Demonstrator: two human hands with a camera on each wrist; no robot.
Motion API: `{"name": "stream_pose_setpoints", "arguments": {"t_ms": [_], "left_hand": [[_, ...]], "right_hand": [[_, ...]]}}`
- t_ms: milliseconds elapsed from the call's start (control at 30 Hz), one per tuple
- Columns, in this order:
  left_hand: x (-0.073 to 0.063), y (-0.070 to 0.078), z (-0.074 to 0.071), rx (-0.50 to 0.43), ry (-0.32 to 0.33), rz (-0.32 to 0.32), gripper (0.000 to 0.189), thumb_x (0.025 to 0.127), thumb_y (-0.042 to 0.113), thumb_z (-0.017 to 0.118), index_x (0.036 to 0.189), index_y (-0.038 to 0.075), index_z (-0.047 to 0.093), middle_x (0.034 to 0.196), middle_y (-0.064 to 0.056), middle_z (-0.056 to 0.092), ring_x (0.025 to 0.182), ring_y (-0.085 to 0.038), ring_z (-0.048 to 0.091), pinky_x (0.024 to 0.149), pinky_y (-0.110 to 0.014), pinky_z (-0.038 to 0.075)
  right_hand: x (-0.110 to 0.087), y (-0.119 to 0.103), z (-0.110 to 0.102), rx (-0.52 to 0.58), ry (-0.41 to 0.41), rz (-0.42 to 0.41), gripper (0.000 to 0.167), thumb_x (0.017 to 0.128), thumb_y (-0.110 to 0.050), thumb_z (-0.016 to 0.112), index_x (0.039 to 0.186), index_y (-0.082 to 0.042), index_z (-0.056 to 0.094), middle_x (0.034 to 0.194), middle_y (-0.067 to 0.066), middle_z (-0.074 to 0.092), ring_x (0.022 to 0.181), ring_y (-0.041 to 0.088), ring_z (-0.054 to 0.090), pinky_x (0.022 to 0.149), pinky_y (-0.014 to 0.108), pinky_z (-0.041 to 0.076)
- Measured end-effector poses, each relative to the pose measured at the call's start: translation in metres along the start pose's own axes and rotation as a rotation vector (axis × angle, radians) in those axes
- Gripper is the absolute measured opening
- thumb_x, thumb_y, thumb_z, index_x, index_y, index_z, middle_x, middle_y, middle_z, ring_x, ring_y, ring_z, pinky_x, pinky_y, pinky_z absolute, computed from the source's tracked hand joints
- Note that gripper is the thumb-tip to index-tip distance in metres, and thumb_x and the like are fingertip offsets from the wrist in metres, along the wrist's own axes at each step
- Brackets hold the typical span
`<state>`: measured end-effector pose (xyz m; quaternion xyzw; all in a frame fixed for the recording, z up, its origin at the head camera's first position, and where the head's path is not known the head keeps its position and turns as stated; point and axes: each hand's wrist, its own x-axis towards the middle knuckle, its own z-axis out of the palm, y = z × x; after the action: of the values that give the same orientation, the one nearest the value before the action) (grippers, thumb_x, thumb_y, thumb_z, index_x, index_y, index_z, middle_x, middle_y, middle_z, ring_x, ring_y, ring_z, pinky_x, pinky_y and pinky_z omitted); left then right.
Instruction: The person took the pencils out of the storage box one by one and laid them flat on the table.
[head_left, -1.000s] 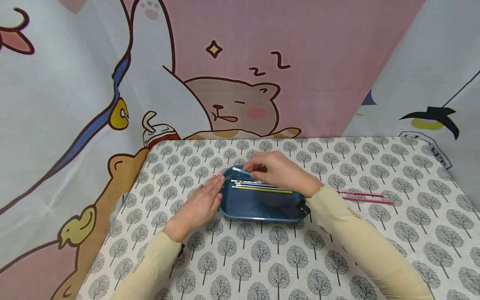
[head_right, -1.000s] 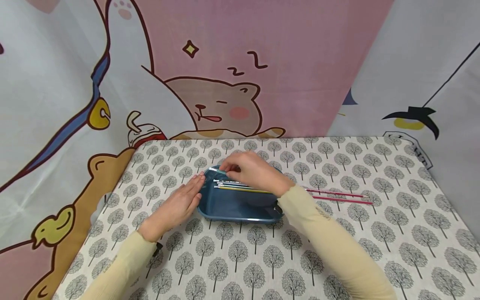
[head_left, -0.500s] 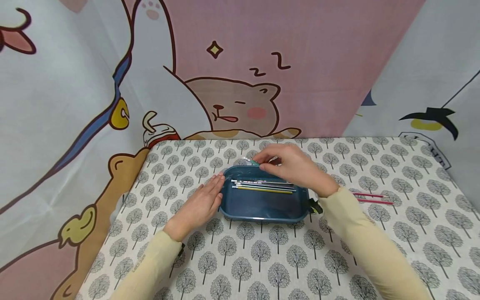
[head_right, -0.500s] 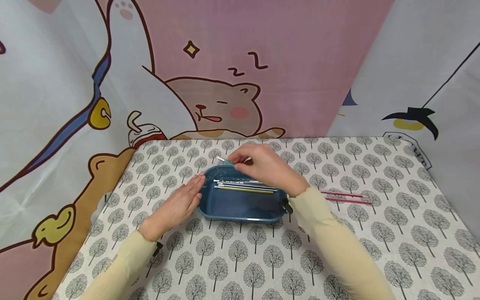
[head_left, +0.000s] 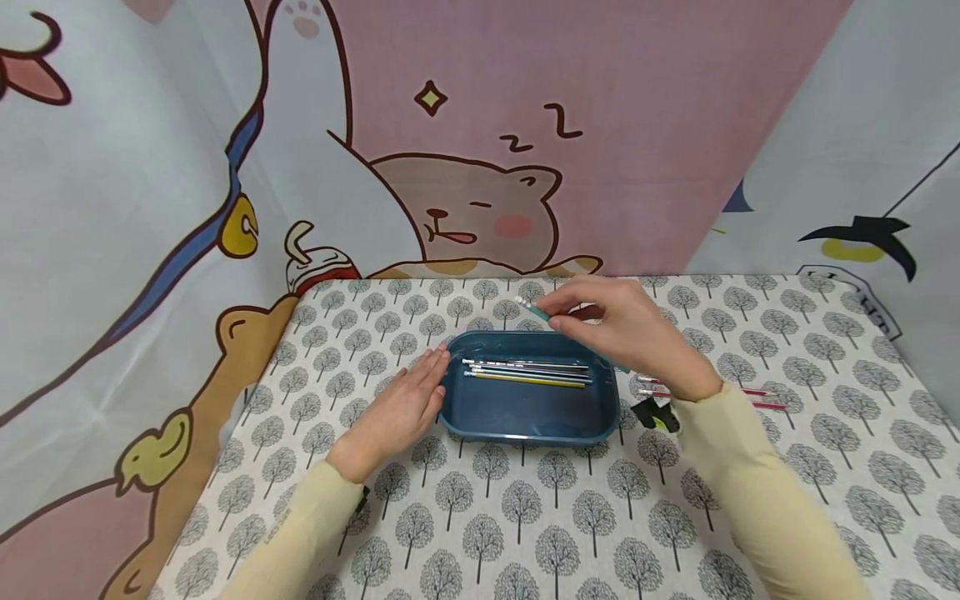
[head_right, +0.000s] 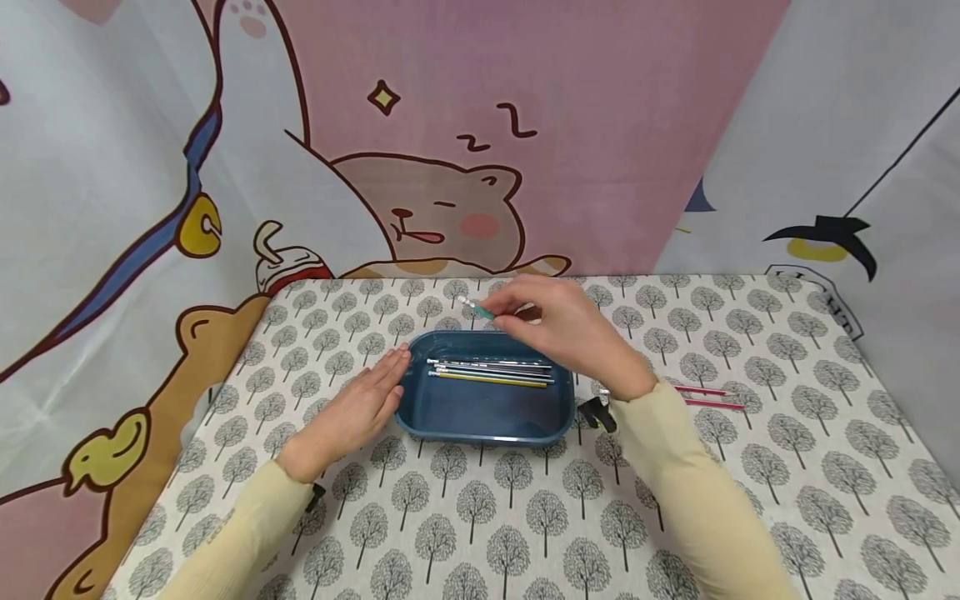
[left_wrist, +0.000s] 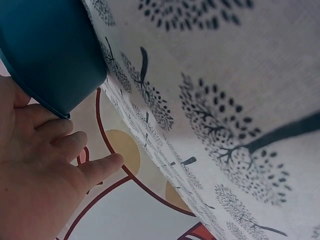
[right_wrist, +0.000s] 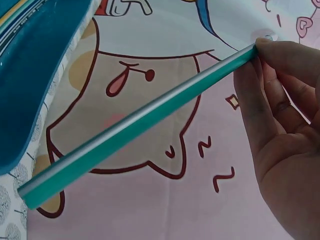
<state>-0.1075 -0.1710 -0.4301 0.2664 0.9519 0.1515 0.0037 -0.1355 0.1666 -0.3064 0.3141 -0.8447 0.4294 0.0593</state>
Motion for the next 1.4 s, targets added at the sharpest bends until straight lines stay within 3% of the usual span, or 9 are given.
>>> {"name": "stream_pose_setpoints", "arguments": {"t_ms": [600, 1400], "left_hand": [[0.0, -0.001, 0.0, -0.001, 0.006, 0.007, 0.057, 0.112, 0.026, 0.041, 0.163, 0.005, 0.027, 0.17, -0.01, 0.025, 0.155, -0.031, 0.026, 0.12, -0.061, 0.032], [0.0, -0.002, 0.002, -0.004, 0.012, 0.013, 0.056, 0.112, 0.025, 0.041, 0.163, 0.006, 0.027, 0.17, -0.011, 0.026, 0.155, -0.031, 0.026, 0.119, -0.061, 0.032]], "right_hand": [[-0.035, 0.008, -0.032, -0.075, 0.066, -0.047, 0.031, 0.091, 0.002, 0.077, 0.114, -0.018, 0.079, 0.109, -0.008, 0.074, 0.096, 0.005, 0.069, 0.083, 0.015, 0.057], [-0.08, 0.032, -0.048, -0.203, 0.105, 0.041, 0.035, 0.086, 0.008, 0.078, 0.112, -0.017, 0.079, 0.108, -0.007, 0.073, 0.092, -0.002, 0.066, 0.08, 0.009, 0.055]]}}
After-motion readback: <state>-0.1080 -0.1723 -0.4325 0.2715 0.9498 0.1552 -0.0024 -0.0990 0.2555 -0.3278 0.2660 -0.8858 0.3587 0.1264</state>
